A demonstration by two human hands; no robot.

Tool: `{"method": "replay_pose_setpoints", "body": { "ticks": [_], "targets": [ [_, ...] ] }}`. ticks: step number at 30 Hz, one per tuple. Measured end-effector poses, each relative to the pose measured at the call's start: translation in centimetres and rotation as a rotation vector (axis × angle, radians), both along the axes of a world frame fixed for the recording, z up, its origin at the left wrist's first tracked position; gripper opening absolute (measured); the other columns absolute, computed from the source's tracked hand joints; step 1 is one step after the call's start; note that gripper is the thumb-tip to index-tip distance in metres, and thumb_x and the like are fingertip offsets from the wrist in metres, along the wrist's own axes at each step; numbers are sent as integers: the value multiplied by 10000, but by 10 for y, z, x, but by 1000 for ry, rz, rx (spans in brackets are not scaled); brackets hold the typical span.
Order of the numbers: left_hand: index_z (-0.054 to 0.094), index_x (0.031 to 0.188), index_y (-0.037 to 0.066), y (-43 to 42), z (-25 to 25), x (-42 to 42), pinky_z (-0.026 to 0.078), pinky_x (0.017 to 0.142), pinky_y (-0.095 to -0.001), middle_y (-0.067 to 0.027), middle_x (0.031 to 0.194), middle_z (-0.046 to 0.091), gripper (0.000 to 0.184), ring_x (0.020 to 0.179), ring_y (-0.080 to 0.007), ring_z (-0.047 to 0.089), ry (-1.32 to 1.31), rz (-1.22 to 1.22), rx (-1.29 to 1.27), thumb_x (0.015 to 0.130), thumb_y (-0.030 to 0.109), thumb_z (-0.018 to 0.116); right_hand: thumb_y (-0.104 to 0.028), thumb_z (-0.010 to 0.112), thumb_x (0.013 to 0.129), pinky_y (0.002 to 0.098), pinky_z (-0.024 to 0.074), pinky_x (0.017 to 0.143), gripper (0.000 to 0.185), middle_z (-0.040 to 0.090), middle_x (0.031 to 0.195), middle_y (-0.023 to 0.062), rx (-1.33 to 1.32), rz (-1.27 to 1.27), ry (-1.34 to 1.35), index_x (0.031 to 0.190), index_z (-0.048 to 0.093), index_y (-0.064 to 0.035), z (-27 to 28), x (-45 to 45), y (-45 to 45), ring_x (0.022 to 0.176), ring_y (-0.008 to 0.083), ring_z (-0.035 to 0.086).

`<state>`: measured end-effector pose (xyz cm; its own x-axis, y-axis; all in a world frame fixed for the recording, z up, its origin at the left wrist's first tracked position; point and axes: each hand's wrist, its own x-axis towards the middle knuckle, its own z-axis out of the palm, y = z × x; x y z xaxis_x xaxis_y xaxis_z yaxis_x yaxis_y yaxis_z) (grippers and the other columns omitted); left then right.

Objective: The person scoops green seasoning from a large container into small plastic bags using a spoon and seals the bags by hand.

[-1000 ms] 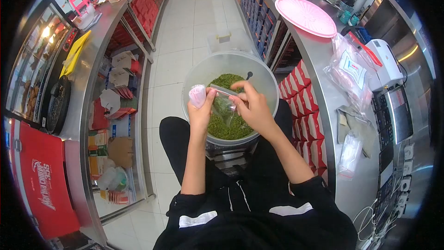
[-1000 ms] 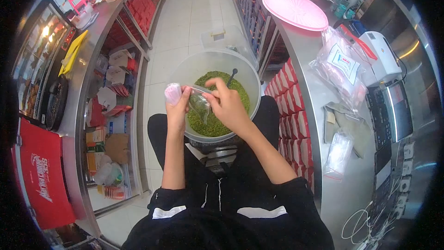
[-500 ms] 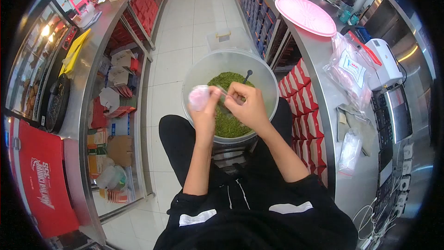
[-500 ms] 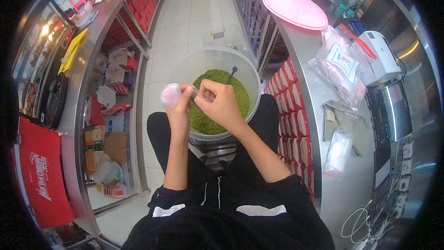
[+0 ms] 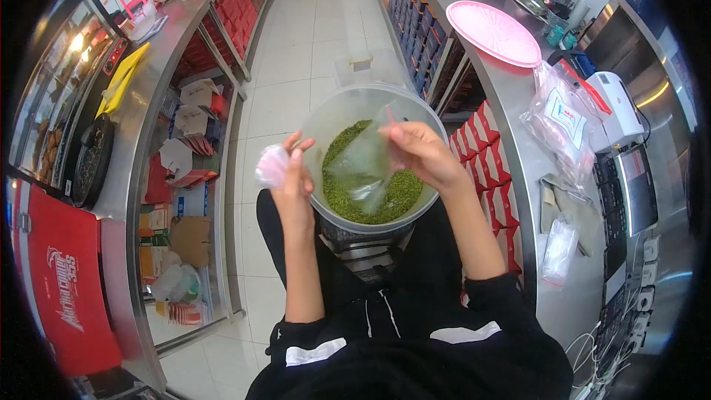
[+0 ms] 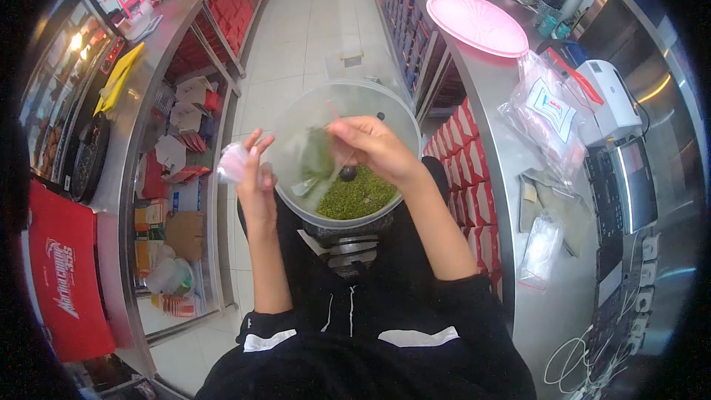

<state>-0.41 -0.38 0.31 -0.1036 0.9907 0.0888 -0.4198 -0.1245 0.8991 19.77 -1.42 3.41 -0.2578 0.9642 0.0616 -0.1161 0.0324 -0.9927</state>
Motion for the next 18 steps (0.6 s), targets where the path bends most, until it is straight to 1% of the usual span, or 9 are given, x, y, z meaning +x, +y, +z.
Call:
{"method": "replay_pose_setpoints", "body": {
  "ticks": [2, 3, 4, 6, 9, 11, 14, 16, 18],
  "targets": [
    [469, 1151, -19, 0, -1, -10, 253, 424, -141, -116, 949, 592, 407, 465, -1, 335, 19, 14, 2, 833, 226, 540, -229, 543, 844, 224, 433, 579, 270, 616, 761, 30, -135, 325, 246, 952, 609, 9, -16, 5, 12, 633, 112, 539],
    [474, 1144, -16, -2, 0, -13, 255, 422, -141, -114, 948, 592, 405, 464, 0, 339, 22, 16, -17, 831, 232, 544, -186, 546, 816, 250, 465, 604, 263, 630, 766, 67, 70, 255, -208, 974, 607, 16, -46, 8, 27, 676, 131, 576],
    [479, 1136, -12, -1, 1, -15, 257, 419, -141, -111, 946, 593, 403, 463, 0, 343, 21, 22, -28, 829, 238, 548, -186, 546, 816, 250, 465, 604, 263, 630, 766, 67, 79, 258, -212, 974, 607, 16, -51, 7, 30, 676, 131, 576],
    [473, 1138, -4, -3, 1, -17, 257, 418, -145, -104, 943, 593, 407, 476, -1, 368, 24, 35, -38, 829, 250, 549, -114, 518, 794, 266, 476, 620, 227, 638, 755, 94, 151, 92, -1435, 947, 613, 25, -57, 5, 29, 701, 147, 603],
    [465, 1146, 7, -1, -2, -17, 305, 437, -141, -93, 950, 595, 396, 521, -12, 446, -1, -27, -56, 845, 257, 528, -58, 488, 780, 296, 484, 618, 197, 638, 728, 108, 230, 377, -1073, 895, 622, 29, -42, 19, 61, 686, 168, 617],
    [454, 1156, 16, -2, -3, -11, 377, 471, -148, -91, 961, 595, 382, 594, -38, 518, -55, -101, -114, 867, 262, 494, -46, 483, 771, 313, 484, 612, 182, 634, 717, 110, 44, 183, -887, 852, 629, 26, -14, 31, 90, 646, 192, 612],
    [451, 1179, 27, -3, -1, 0, 428, 521, -155, -98, 991, 581, 390, 654, -58, 536, -68, -203, -133, 882, 280, 451, -110, 522, 751, 368, 473, 708, 169, 634, 786, 179, 346, -421, -1166, 827, 640, -15, 17, 49, 135, 776, 275, 624],
    [434, 1190, 19, -3, -5, 4, 485, 581, -184, -116, 1017, 573, 398, 729, -88, 567, -70, -261, -140, 891, 281, 429, -187, 553, 776, 377, 453, 767, 216, 621, 881, 179, 379, -557, -1147, 895, 622, -22, 20, 50, 143, 857, 287, 597],
    [409, 1207, 10, -3, -10, 13, 511, 625, -211, -133, 1041, 563, 396, 770, -107, 574, -211, -305, -176, 902, 262, 400, -240, 553, 797, 386, 425, 819, 280, 578, 995, 165, 774, -967, -1264, 987, 584, -37, 11, 39, 134, 957, 301, 543]
  ]
}}
